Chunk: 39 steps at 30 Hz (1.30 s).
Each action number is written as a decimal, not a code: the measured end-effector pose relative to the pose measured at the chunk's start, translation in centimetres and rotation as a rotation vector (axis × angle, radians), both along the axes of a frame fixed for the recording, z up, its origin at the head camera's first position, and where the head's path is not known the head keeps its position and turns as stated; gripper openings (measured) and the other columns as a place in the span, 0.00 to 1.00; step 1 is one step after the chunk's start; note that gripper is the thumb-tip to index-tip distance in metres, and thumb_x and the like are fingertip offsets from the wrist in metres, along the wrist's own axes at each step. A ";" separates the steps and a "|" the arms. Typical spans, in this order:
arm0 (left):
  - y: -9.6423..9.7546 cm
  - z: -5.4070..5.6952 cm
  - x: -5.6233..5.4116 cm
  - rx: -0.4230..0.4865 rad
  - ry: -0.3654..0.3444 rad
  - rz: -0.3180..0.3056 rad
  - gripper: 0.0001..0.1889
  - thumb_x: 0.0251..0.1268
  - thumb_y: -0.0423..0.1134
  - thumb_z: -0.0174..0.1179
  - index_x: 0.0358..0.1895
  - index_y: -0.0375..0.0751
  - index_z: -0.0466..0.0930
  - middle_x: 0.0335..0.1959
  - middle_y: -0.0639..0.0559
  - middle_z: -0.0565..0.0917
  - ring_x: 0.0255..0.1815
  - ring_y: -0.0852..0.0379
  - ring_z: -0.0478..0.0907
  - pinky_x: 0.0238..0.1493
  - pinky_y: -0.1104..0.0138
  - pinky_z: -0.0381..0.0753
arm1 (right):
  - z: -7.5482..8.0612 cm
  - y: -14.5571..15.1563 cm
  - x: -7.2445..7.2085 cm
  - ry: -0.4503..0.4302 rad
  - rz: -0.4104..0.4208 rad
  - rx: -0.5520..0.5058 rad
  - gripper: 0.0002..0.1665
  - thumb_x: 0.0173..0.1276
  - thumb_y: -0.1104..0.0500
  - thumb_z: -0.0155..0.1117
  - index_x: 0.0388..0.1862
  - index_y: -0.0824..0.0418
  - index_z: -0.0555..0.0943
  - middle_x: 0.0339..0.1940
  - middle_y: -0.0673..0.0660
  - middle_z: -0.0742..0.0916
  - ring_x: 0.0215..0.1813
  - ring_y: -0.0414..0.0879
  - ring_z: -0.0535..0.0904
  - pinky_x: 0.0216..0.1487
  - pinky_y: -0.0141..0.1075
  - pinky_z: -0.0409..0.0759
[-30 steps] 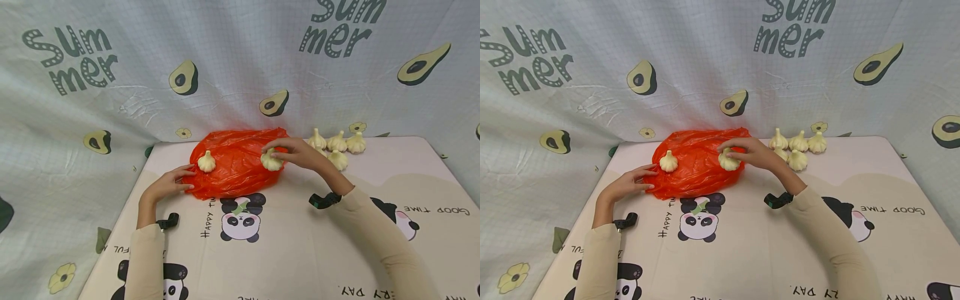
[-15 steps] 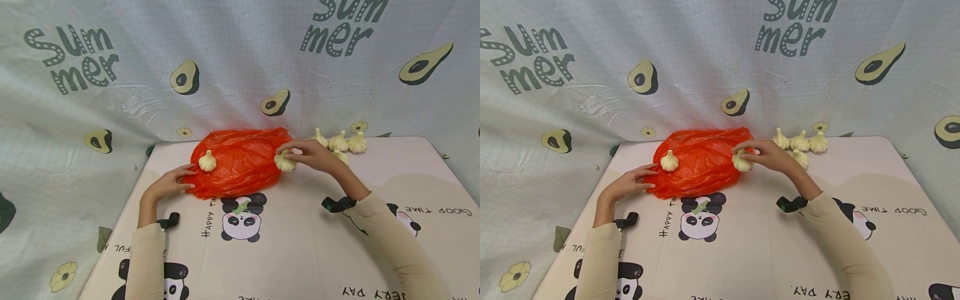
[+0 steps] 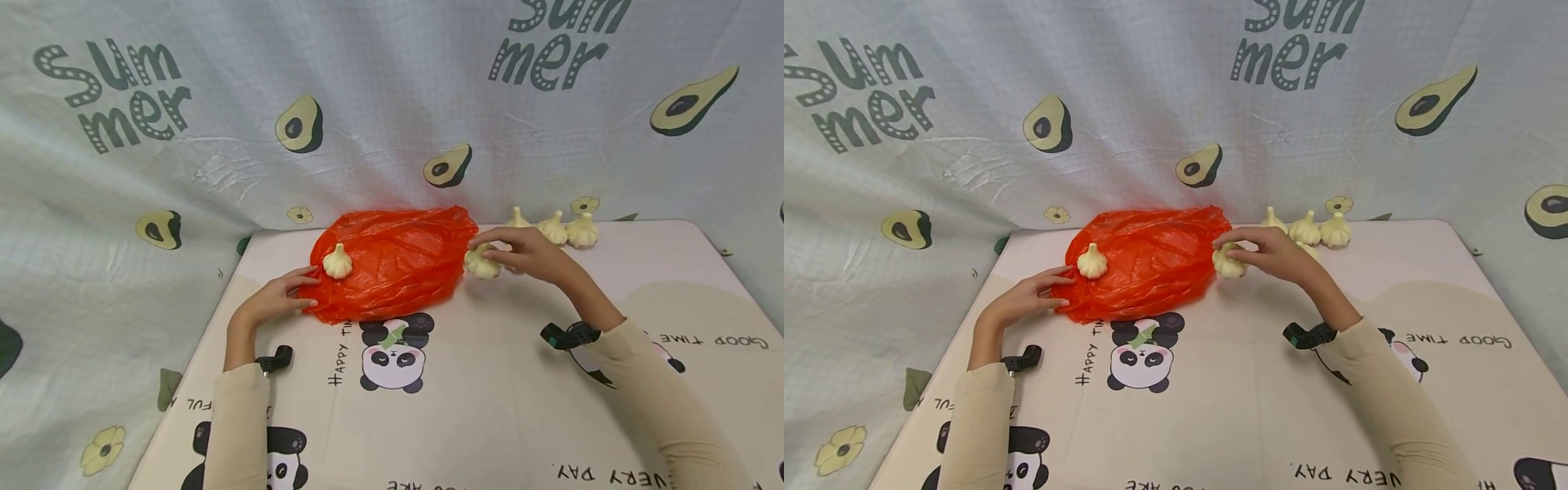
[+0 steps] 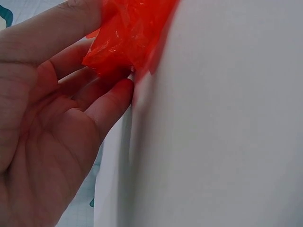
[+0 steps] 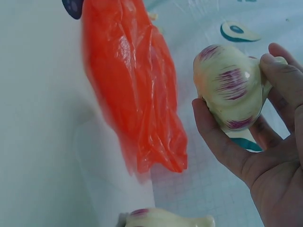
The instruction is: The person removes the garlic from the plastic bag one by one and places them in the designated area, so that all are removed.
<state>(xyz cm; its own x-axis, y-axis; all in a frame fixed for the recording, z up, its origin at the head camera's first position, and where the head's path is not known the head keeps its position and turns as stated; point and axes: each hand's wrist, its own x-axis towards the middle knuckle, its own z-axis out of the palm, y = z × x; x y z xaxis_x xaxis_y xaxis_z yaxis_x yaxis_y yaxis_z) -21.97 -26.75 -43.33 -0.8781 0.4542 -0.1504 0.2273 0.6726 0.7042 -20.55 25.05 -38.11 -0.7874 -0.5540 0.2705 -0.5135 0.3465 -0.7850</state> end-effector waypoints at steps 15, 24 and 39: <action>0.0 0.3 -0.1 0.001 -0.002 0.003 0.25 0.67 0.38 0.67 0.65 0.36 0.78 0.79 0.44 0.63 0.80 0.39 0.54 0.76 0.42 0.57 | -0.1 2.3 0.7 0.061 -0.050 0.047 0.17 0.72 0.66 0.66 0.57 0.56 0.86 0.53 0.55 0.89 0.37 0.39 0.80 0.29 0.30 0.79; 0.0 0.0 -0.1 -0.002 0.002 0.007 0.25 0.67 0.40 0.68 0.65 0.37 0.79 0.79 0.46 0.63 0.80 0.39 0.53 0.77 0.42 0.55 | 0.4 3.8 1.4 0.104 -0.100 0.039 0.18 0.71 0.68 0.66 0.57 0.56 0.86 0.52 0.53 0.89 0.49 0.33 0.79 0.36 0.25 0.77; -0.2 -0.2 0.1 0.010 -0.017 0.010 0.25 0.67 0.40 0.67 0.66 0.37 0.79 0.79 0.45 0.63 0.80 0.39 0.52 0.77 0.41 0.55 | 0.9 6.3 2.7 0.122 -0.252 0.102 0.18 0.71 0.66 0.67 0.57 0.54 0.86 0.51 0.32 0.86 0.48 0.31 0.78 0.37 0.24 0.74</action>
